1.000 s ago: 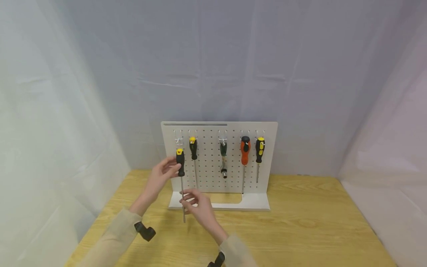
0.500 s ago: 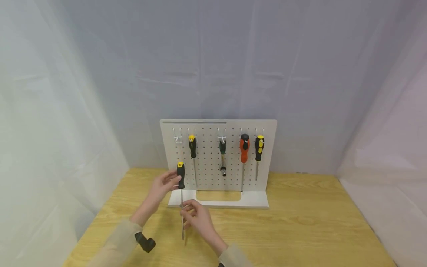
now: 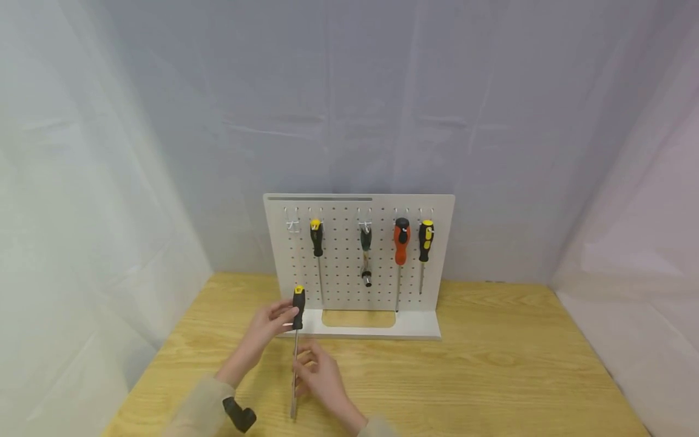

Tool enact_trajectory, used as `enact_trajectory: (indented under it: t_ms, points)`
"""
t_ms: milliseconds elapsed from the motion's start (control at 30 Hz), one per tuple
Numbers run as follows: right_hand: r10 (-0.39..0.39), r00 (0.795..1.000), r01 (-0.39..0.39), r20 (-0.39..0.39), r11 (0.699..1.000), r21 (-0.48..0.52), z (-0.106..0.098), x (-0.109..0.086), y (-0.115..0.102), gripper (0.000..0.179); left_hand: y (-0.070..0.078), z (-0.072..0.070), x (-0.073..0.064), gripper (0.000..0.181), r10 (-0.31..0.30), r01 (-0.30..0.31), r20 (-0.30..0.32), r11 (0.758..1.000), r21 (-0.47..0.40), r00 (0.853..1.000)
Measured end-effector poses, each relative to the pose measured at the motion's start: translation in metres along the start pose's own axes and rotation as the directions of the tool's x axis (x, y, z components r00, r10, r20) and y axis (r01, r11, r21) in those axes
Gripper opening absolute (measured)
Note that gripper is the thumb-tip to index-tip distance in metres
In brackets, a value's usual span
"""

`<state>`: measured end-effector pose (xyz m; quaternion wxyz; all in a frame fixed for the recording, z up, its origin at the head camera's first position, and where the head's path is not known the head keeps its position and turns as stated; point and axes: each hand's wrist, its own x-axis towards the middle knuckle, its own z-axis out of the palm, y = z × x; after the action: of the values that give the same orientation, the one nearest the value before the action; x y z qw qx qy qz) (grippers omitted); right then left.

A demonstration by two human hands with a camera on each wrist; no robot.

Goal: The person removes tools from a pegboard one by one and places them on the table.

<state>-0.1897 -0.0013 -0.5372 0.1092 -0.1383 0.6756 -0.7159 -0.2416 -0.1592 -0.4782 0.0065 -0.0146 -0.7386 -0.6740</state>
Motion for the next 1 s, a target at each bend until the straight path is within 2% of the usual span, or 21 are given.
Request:
enact_trajectory:
  t_ms: [200,333,533,800,1000]
  points:
    - [0.001,1.000,-0.001,-0.012,0.997,-0.072,-0.001,-0.011,0.006,0.023,-0.016,0.004,-0.007,0.041,-0.044,0.044,0.001,0.999,-0.020,0.999]
    - [-0.006,1.000,0.005,-0.012,0.996,-0.083,0.000,-0.017,0.011,0.026,-0.025,0.006,-0.012,0.039,-0.056,0.057,0.017,0.998,-0.026,0.998]
    - [0.024,1.000,-0.025,-0.018,0.997,-0.071,0.003,-0.019,0.014,0.036,-0.037,0.006,-0.017,0.041,-0.073,0.074,0.038,0.997,-0.021,0.997]
    - [0.091,0.996,-0.091,-0.004,0.996,0.005,0.005,-0.021,0.018,0.029,-0.045,0.007,-0.025,0.040,-0.091,0.090,0.069,0.996,0.028,0.993]
    - [0.114,0.993,-0.114,0.000,0.993,0.007,0.006,-0.023,0.022,0.025,-0.054,0.008,-0.030,0.042,-0.099,0.095,0.075,0.994,0.046,0.992]
